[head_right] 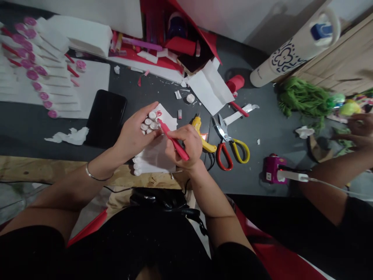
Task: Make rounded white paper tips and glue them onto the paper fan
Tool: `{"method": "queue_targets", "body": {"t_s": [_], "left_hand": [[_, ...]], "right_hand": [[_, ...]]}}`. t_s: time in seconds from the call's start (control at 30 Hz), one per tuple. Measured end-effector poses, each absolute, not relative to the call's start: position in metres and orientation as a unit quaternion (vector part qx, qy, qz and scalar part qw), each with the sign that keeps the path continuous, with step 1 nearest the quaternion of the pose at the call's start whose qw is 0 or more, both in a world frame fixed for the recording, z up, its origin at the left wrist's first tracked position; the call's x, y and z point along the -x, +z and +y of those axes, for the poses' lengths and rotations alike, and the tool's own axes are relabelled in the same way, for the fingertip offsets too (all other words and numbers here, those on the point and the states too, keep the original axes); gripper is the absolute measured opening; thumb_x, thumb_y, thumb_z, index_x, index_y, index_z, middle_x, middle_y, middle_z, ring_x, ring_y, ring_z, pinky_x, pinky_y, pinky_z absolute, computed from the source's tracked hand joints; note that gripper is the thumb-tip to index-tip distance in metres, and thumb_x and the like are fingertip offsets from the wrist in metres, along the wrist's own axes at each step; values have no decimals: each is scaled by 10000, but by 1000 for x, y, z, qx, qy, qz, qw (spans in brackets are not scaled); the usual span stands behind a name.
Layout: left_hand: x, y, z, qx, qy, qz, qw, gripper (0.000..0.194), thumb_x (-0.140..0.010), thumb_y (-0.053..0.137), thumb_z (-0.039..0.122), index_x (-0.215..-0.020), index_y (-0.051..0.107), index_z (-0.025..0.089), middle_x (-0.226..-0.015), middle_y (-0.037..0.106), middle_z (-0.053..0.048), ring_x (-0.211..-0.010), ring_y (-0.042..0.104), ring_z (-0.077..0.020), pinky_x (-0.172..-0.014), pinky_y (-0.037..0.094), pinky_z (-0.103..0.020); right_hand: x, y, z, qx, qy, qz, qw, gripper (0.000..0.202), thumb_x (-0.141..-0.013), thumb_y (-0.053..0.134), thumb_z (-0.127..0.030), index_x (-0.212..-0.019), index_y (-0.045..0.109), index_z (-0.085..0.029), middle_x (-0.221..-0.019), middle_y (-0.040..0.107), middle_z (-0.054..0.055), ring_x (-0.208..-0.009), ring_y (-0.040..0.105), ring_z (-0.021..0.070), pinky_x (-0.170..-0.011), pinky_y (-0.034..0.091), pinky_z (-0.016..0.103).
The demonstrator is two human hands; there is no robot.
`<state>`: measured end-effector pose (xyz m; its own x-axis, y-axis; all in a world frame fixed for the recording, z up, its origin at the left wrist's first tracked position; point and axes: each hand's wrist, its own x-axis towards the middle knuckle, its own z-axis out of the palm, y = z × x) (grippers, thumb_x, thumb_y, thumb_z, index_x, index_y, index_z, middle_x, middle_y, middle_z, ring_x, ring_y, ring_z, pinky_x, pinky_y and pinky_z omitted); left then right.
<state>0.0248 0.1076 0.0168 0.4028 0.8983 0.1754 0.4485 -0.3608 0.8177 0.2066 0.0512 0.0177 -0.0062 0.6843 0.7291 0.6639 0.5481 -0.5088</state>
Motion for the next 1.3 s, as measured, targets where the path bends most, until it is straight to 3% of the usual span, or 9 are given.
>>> {"method": "queue_targets", "body": {"t_s": [0.5,0.93,1.3], "left_hand": [[-26,16,107,-761,324,438,352,732,-940,639,691,-1535,520,282,-1567,614,-73,-1436,594,-299,-1215,493,-451],[-26,15,107,-765,316,437,351,680,-948,677,607,-1539,516,311,-1572,610,-51,-1451,581,-294,-1228,490,-458],[-28,14,106,-763,312,448,346,659,-934,723,436,-1540,523,273,-1572,613,-59,-1439,597,-290,-1218,500,-451]], "right_hand": [[-204,22,52,428,41,-682,591,161,-933,613,-227,-1062,658,-312,-713,660,-8,-653,628,202,-580,537,382],[-204,23,53,435,39,-696,570,111,-941,585,-237,-1022,618,-306,-709,659,-18,-656,642,196,-585,563,383],[-205,24,51,447,34,-702,553,135,-940,567,-229,-1036,611,-314,-702,651,-22,-659,650,190,-589,581,378]]}}
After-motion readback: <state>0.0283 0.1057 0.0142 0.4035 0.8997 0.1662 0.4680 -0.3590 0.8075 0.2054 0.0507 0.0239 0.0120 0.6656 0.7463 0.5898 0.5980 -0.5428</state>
